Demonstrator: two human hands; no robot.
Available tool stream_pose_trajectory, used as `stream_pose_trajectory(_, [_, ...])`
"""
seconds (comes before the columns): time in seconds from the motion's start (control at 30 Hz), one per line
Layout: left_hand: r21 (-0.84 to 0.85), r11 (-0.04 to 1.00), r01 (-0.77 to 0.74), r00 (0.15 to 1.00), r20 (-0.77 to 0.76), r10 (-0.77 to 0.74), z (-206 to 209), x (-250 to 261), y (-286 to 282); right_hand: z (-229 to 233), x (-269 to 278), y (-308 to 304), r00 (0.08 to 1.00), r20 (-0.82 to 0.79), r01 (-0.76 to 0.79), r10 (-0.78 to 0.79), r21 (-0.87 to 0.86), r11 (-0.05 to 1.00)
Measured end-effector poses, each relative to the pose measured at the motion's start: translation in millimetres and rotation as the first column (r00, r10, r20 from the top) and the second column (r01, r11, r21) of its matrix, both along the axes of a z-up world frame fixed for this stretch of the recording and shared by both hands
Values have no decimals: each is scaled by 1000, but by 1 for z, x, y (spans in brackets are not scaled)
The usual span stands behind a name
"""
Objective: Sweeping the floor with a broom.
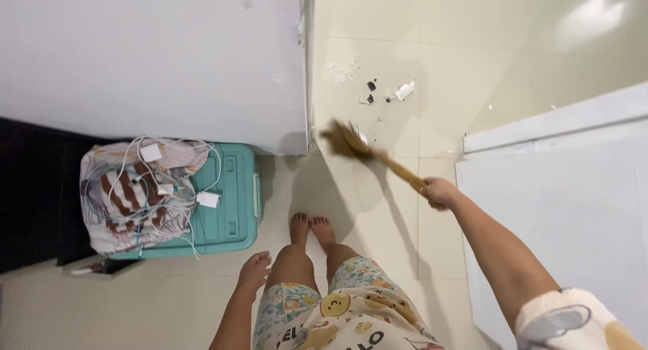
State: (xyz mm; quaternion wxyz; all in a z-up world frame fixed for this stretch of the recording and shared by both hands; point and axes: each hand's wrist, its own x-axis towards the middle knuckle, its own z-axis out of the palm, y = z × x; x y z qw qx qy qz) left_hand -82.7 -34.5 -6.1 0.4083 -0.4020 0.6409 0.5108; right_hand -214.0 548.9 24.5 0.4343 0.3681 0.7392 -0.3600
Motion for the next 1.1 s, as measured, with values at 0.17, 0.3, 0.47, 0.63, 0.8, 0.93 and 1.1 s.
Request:
stream_pose_trajectory(0.17, [14,996,89,996,-19,-88,-2,-24,-20,43,-6,-33,966,-156,-169,207,227,959])
stream_pose_trajectory(0.3, [8,979,201,979,-16,-201,-1,-50,-31,58,24,-41,950,-216,217,-224,-55,975])
stream_pose_trajectory(0.47, [14,946,325,946,-11,-325,-18,-82,-33,124,103,-84,940,-227,271,-254,44,962])
stream_pose_trajectory(0.63, [66,891,449,892,-86,-444,-45,-121,-19,141,214,-111,888,-178,437,-423,46,898])
stream_pose_trajectory(0.8, [-5,778,628,773,-114,-624,-29,-157,19,129,322,-177,832,-22,537,-554,281,796])
stream_pose_trajectory(0.93, [10,747,665,741,-134,-658,-52,-168,24,88,364,-227,663,37,714,-748,269,646])
stream_pose_trajectory(1.1, [-7,721,692,714,-140,-686,-27,-174,28,-24,328,-255,-212,232,929,-949,-254,-270])
